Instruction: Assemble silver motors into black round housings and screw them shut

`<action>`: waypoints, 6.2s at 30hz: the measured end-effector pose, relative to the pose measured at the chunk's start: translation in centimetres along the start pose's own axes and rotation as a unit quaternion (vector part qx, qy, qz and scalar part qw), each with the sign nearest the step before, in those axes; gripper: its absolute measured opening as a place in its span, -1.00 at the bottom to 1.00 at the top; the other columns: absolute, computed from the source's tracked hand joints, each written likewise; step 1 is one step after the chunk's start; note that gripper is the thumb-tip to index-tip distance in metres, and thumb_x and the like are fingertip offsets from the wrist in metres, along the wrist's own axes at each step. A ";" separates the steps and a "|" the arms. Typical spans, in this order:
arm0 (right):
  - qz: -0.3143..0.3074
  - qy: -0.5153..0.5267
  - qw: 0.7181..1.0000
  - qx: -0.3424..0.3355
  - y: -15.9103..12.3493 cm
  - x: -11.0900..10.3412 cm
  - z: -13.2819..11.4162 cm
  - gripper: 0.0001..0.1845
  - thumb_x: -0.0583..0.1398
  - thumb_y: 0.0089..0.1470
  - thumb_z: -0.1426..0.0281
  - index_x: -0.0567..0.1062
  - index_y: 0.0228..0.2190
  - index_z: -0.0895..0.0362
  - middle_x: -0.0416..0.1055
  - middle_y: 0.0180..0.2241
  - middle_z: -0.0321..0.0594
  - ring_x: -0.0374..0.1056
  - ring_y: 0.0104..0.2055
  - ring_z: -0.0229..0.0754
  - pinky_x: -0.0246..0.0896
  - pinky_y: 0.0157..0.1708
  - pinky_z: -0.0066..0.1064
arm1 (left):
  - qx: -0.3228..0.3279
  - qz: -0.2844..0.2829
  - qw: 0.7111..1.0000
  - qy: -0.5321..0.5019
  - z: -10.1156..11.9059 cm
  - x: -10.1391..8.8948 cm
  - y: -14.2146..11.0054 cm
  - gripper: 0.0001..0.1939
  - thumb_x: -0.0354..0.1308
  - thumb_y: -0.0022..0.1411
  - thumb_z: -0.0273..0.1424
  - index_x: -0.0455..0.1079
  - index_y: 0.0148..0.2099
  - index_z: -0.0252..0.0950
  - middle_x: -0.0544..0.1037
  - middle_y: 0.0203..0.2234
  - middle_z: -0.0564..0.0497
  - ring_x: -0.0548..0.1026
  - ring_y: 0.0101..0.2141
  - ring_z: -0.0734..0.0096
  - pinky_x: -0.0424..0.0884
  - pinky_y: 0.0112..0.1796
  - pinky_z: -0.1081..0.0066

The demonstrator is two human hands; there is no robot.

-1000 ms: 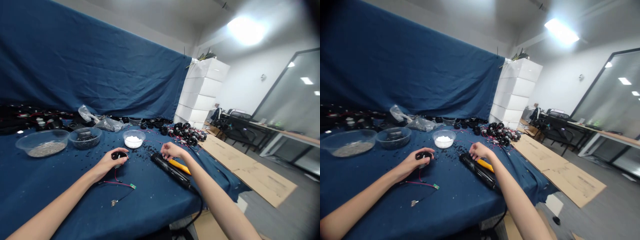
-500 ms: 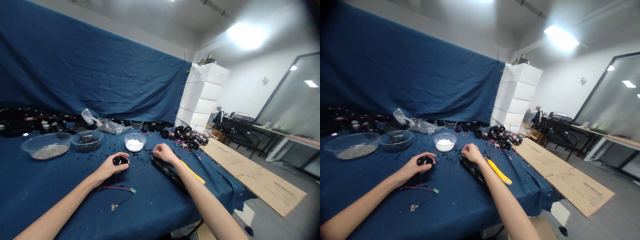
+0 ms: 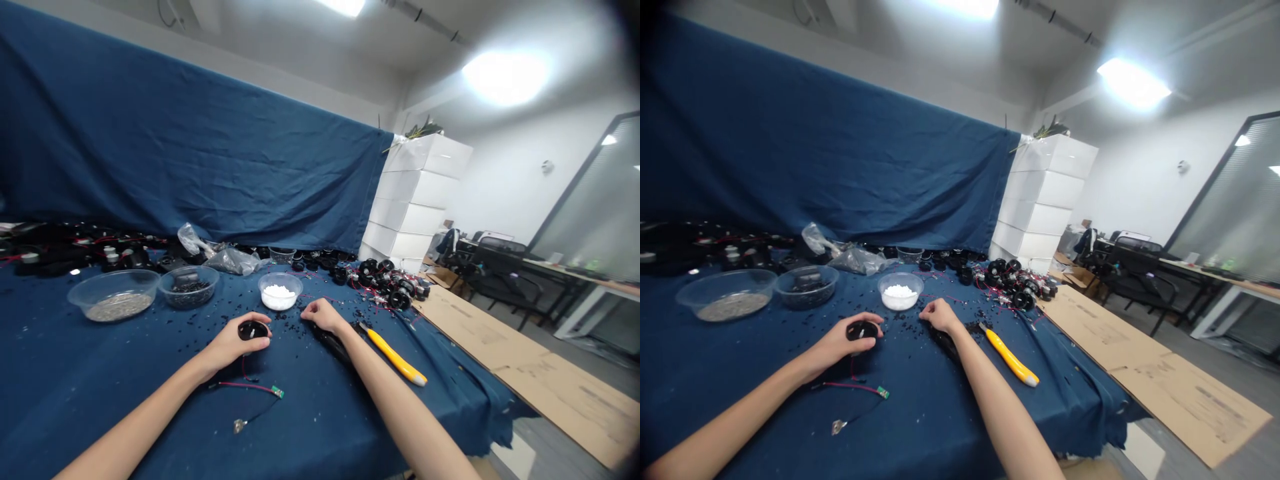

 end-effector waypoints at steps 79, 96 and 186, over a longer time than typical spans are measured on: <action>-0.325 0.159 0.920 0.148 -24.9 -3.3 -8.3 -0.15 0.33 -0.01 0.29 0.13 0.26 -0.03 0.43 -0.30 -0.30 0.38 -0.36 -0.24 0.31 -0.39 -0.52 | 0.301 -0.026 0.892 0.337 7.4 6.3 -4.2 -0.62 0.13 0.18 -0.48 0.27 0.07 -0.28 0.53 -0.17 -0.06 0.51 -0.15 0.25 0.43 -0.11 0.33; -0.311 0.153 0.919 0.188 -25.3 -3.9 -8.3 -0.15 0.32 -0.02 0.26 0.14 0.25 -0.06 0.43 -0.37 -0.29 0.36 -0.43 -0.22 0.28 -0.46 -0.51 | 0.270 -0.043 0.912 0.305 7.0 6.7 -4.1 -0.71 0.12 0.17 -0.46 0.32 -0.03 -0.28 0.54 -0.22 -0.04 0.52 -0.22 0.30 0.43 -0.19 0.39; -0.158 0.076 0.972 0.156 -28.1 -6.0 -2.5 -0.15 0.32 -0.06 0.13 0.20 0.24 -0.08 0.17 0.24 -0.24 0.09 0.23 0.18 -0.01 0.24 -0.10 | -0.076 -0.243 0.965 -0.068 0.6 9.5 -3.3 -0.28 0.34 0.02 -0.31 0.19 0.21 -0.20 0.53 -0.04 -0.07 0.51 -0.23 0.32 0.44 -0.17 0.30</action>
Point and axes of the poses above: each hand's wrist, its own y-axis towards the middle knuckle, its own x-axis out of the palm, z = x × y, the point moved 10 cm from there along y, towards the middle knuckle
